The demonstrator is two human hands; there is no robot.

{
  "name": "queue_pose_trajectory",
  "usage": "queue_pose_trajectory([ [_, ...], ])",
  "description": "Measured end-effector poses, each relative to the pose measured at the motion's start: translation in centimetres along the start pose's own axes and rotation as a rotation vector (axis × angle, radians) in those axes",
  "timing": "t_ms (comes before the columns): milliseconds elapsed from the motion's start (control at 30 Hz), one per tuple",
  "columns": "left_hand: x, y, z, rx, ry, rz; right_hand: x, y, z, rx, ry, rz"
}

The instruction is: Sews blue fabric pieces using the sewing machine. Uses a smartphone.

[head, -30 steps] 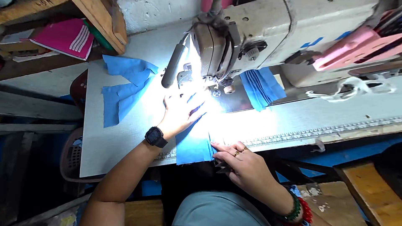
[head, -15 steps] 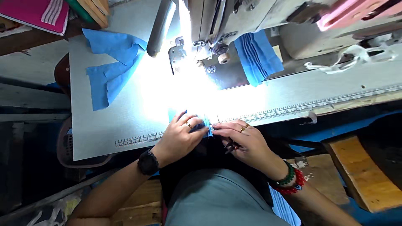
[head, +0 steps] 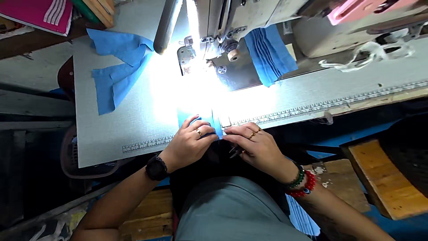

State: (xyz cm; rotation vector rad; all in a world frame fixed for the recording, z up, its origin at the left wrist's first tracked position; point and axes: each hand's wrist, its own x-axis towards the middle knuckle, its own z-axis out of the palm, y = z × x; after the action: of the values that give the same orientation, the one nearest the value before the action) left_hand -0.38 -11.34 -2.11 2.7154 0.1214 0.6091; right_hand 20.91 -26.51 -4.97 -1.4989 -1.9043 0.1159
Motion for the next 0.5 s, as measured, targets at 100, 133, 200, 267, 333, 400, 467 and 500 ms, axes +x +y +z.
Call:
queue_pose_trajectory([
  [100,-0.3,-0.1,0.1,0.002,0.008,0.017,-0.1,0.1,0.3,0.014,0.042,-0.014],
  [133,-0.3,-0.1,0.1,0.002,0.010,0.020,-0.1,0.2,0.3,0.008,0.042,-0.021],
  [200,-0.3,-0.2,0.1,0.001,0.012,0.025,-0.2,0.1,0.5,-0.019,0.032,-0.027],
  [267,-0.2,-0.2,0.1,0.005,0.005,0.032,-0.3,0.1,0.5,-0.047,0.017,-0.025],
  [333,-0.2,-0.1,0.1,0.011,-0.005,0.044,-0.3,-0.1,0.3,-0.064,-0.002,-0.018],
  [400,-0.2,0.1,0.0,0.032,-0.010,0.062,-0.2,-0.5,-0.2,-0.098,-0.028,-0.017],
  [467,-0.1,0.2,-0.2,0.041,-0.024,0.054,0.0,-0.8,-0.5,-0.130,-0.046,-0.013],
  [500,0.1,0.2,-0.3,0.044,-0.034,0.041,0.3,-0.8,-0.7,-0.144,-0.059,-0.010],
])
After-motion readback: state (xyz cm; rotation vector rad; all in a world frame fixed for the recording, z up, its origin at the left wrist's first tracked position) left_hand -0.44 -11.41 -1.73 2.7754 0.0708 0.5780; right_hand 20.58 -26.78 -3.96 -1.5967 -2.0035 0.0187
